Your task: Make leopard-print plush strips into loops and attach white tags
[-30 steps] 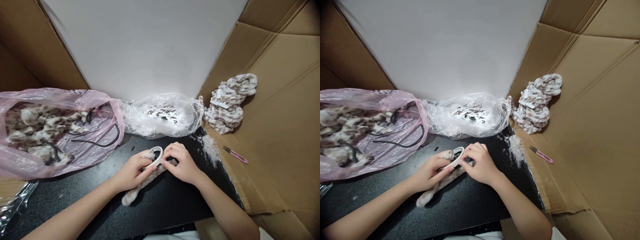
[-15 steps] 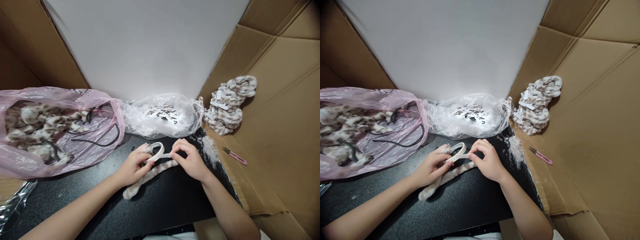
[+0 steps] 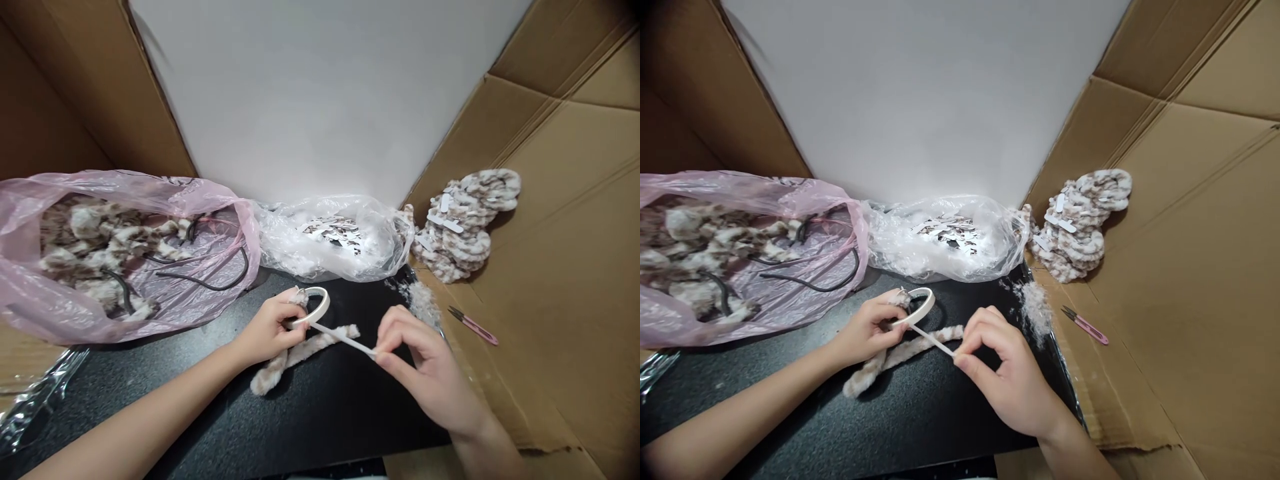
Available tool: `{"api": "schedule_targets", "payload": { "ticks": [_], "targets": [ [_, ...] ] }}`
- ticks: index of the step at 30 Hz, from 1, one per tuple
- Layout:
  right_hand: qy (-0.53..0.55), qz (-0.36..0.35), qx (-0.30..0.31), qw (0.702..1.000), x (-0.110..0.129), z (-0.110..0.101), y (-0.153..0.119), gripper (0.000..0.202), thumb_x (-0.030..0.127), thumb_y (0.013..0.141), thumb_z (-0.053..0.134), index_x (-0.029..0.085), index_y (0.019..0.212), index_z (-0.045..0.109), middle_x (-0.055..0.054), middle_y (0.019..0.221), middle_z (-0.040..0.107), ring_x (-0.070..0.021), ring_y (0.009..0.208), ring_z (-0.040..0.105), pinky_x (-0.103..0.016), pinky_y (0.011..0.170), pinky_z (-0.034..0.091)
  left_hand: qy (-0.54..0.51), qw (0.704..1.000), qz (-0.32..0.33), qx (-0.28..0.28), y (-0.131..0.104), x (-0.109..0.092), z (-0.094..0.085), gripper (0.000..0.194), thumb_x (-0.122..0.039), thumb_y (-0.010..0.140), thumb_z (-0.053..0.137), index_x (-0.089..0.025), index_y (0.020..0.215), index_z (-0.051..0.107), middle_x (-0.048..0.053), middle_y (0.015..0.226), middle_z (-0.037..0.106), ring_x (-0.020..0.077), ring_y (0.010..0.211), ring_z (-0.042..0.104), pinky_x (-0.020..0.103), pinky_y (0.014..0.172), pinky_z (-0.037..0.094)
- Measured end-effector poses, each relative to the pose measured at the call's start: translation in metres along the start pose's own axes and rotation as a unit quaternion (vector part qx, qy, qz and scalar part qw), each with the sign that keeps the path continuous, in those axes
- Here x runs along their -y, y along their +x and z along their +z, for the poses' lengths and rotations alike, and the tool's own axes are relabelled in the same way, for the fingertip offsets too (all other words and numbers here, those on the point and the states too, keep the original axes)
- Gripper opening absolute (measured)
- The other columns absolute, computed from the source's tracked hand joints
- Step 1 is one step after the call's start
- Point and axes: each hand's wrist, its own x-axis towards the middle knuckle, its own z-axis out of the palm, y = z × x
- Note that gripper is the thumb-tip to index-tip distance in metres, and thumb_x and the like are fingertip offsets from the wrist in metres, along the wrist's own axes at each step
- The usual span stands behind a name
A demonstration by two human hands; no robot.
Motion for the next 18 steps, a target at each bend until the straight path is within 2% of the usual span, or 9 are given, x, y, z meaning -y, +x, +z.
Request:
{"api": "schedule_targets", "payload": {
  "ticks": [3,6,9,11,12,13,15,18],
  "targets": [
    [-0.033,-0.001,-0.022,0.999,-0.002,-0.01,-0.008,0.019,0.023,0.089,0.058,0.021,0.07,0.056,-0.001,0.074,0.055,-0.0171,0.073,0.053,-0.032,0.069,0.041,-0.006,1.0,0.0,0.009,0.001,0.0,0.001,0.022,-0.017,0.082,0.052,-0.016,0.062,0.061,0.002,0.066,0.052,0.0154,0.067,0.049,0.025,0.061,0.036],
    [-0.137,0.003,-0.074,0.988,-0.02,-0.021,-0.005,0.018,0.024,0.088,0.058,0.022,0.07,0.056,-0.003,0.076,0.059,-0.0205,0.078,0.056,-0.035,0.074,0.042,-0.003,1.0,-0.001,0.008,0.001,-0.003,0.002,0.026,-0.018,0.084,0.049,-0.016,0.06,0.058,0.001,0.064,0.049,0.0155,0.066,0.048,0.026,0.06,0.035],
    [-0.282,0.012,-0.187,0.941,-0.036,-0.026,0.004,0.006,0.028,0.085,0.06,0.022,0.083,0.061,-0.007,0.089,0.063,-0.0271,0.092,0.056,-0.043,0.083,0.04,0.006,1.0,0.001,0.006,0.001,-0.007,0.004,0.03,-0.018,0.085,0.047,-0.016,0.055,0.051,0.001,0.064,0.046,0.0153,0.065,0.046,0.025,0.059,0.034],
    [-0.322,-0.008,-0.233,0.918,-0.034,-0.019,0.012,0.018,0.03,0.085,0.06,0.02,0.1,0.06,-0.011,0.1,0.063,-0.0294,0.099,0.054,-0.045,0.087,0.04,0.012,1.0,-0.002,0.006,0.002,-0.009,0.005,0.031,-0.018,0.085,0.047,-0.016,0.054,0.047,0.001,0.065,0.046,0.0151,0.066,0.046,0.025,0.059,0.034],
    [-0.323,-0.025,-0.224,0.919,-0.029,-0.013,0.016,0.023,0.031,0.085,0.059,0.02,0.106,0.058,-0.012,0.105,0.062,-0.0292,0.102,0.054,-0.045,0.088,0.039,0.014,1.0,-0.003,0.007,0.002,-0.01,0.006,0.031,-0.018,0.085,0.046,-0.016,0.053,0.046,0.001,0.066,0.046,0.0152,0.066,0.046,0.025,0.059,0.035],
    [-0.322,-0.044,-0.19,0.927,-0.023,-0.004,0.021,0.026,0.031,0.085,0.059,0.02,0.108,0.058,-0.012,0.107,0.062,-0.0285,0.102,0.054,-0.044,0.089,0.039,0.016,1.0,-0.003,0.009,0.002,-0.01,0.006,0.031,-0.018,0.085,0.046,-0.016,0.054,0.045,0.001,0.066,0.046,0.0152,0.067,0.046,0.025,0.06,0.035],
    [-0.332,-0.063,-0.066,0.939,-0.011,0.015,0.035,0.023,0.035,0.084,0.062,0.02,0.102,0.06,-0.01,0.101,0.065,-0.0269,0.098,0.055,-0.043,0.089,0.037,0.019,1.0,-0.005,0.01,0.003,-0.01,0.007,0.031,-0.019,0.085,0.046,-0.016,0.054,0.044,0.001,0.067,0.046,0.0151,0.067,0.046,0.026,0.06,0.034],
    [-0.372,-0.051,0.101,0.921,-0.006,0.037,0.065,0.024,0.042,0.084,0.063,0.018,0.084,0.061,-0.008,0.088,0.065,-0.0258,0.09,0.055,-0.043,0.086,0.035,0.02,1.0,-0.005,0.002,0.003,-0.009,0.006,0.032,-0.021,0.084,0.047,-0.016,0.053,0.043,0.0,0.064,0.044,0.0146,0.064,0.044,0.026,0.059,0.033]
  ]
}}
